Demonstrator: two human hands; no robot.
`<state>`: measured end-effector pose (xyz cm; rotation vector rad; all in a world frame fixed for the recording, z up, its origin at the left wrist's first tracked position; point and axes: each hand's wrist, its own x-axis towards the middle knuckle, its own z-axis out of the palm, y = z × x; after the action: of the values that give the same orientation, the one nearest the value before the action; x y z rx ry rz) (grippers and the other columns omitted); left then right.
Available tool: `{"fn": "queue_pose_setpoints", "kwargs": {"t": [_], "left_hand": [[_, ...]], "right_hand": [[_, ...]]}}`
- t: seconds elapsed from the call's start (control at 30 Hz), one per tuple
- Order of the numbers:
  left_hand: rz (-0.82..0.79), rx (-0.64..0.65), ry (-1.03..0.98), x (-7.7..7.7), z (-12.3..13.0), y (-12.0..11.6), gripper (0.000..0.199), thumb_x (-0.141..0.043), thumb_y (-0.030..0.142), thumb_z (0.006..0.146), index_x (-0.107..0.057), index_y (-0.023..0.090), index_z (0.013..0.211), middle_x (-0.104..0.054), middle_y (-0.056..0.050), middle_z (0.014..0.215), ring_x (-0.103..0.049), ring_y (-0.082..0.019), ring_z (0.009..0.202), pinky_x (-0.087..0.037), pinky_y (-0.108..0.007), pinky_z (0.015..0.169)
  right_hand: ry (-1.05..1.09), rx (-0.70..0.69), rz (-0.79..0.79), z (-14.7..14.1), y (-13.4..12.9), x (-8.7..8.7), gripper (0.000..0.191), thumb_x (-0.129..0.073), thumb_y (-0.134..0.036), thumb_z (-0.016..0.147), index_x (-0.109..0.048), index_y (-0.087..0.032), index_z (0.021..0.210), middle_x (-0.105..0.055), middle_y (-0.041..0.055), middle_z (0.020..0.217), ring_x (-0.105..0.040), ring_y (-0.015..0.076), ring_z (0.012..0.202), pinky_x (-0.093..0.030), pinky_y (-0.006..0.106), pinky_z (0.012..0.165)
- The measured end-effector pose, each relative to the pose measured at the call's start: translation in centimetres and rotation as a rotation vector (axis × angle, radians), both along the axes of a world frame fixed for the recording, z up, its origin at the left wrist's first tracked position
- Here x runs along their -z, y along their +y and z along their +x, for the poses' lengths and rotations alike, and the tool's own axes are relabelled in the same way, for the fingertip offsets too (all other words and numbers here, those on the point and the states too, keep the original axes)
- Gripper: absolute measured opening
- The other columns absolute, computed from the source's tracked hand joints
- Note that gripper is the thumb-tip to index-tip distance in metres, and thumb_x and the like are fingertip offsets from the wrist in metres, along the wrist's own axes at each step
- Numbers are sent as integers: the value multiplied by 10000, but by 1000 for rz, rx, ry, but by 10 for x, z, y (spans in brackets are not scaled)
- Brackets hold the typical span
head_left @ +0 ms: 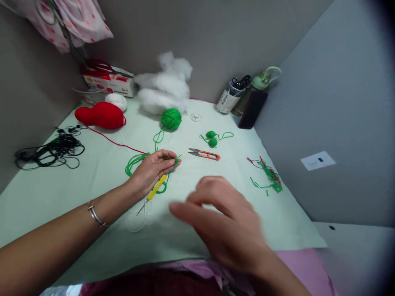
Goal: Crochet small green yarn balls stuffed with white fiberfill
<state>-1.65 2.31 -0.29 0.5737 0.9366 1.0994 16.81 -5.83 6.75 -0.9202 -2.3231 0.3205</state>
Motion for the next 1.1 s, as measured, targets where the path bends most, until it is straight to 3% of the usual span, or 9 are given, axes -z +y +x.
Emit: {"fn": "queue_pose_setpoints", "kwargs": {"t": [0.13,0.23,0.33,0.43,0.6,0.73,0.83,0.97,1.1], "left_hand": [[-16,-5,-34,1,3,-4,209,-817,69,746,-683,138,890,-748,-42,882,-727,-116,861,-553,-192,829],[-22,7,-47,-3,4,-8,225,-818,71,733,-675,137,894,-749,-51,889,-719,-114,802,-555,-187,754],[-15,24,-68,-11,6,-11,249,-819,69,712,-662,137,893,-743,-47,863,-694,-109,709,-544,-194,670],[15,24,-88,-22,8,-15,238,-803,68,721,-652,143,889,-734,-34,850,-679,-101,692,-537,-193,661],[72,29,-96,-39,12,-32,188,-766,61,758,-673,133,905,-724,-38,892,-713,-125,845,-548,-196,780],[128,76,-96,-46,16,-55,127,-768,102,799,-707,134,906,-734,-38,904,-698,-113,874,-542,-188,834],[178,111,-97,-48,22,-76,94,-787,136,811,-727,145,883,-709,-10,874,-677,-101,869,-546,-189,848],[191,200,-78,-53,31,-103,119,-781,258,859,-740,152,895,-709,-21,879,-674,-120,833,-569,-244,835],[204,231,-37,-55,34,-123,222,-778,361,881,-746,172,994,-745,-39,896,-688,-132,854,-564,-257,854]], "right_hand": [[-318,-72,470,-23,26,28,275,-465,-50,995,-717,-159,1012,-618,30,758,-551,176,696,-503,345,722],[-389,-87,556,-31,39,49,256,-452,-53,999,-694,-134,972,-609,38,771,-545,181,720,-511,347,762],[-362,-86,628,-29,45,58,249,-445,-55,1001,-673,-147,961,-612,35,780,-548,189,754,-519,382,877],[-321,-115,670,-21,49,56,227,-468,-63,996,-668,-168,1020,-613,19,762,-543,183,744,-511,396,946],[-104,-39,705,-9,43,45,231,-539,-38,936,-638,-193,1076,-620,6,731,-535,170,688,-525,363,858],[225,49,482,-3,17,36,230,-551,-37,906,-617,-203,1050,-635,24,762,-568,175,707,-513,354,751],[472,116,191,3,-8,32,180,-553,-94,943,-653,-222,1021,-674,26,805,-600,163,709,-496,326,696],[893,145,-387,11,-31,40,139,-591,-256,990,-724,-234,1025,-684,5,768,-625,137,671,-505,276,640],[1146,178,-603,15,-42,52,151,-669,-340,956,-757,-227,1004,-683,10,777,-634,137,698,-515,274,670]]}}
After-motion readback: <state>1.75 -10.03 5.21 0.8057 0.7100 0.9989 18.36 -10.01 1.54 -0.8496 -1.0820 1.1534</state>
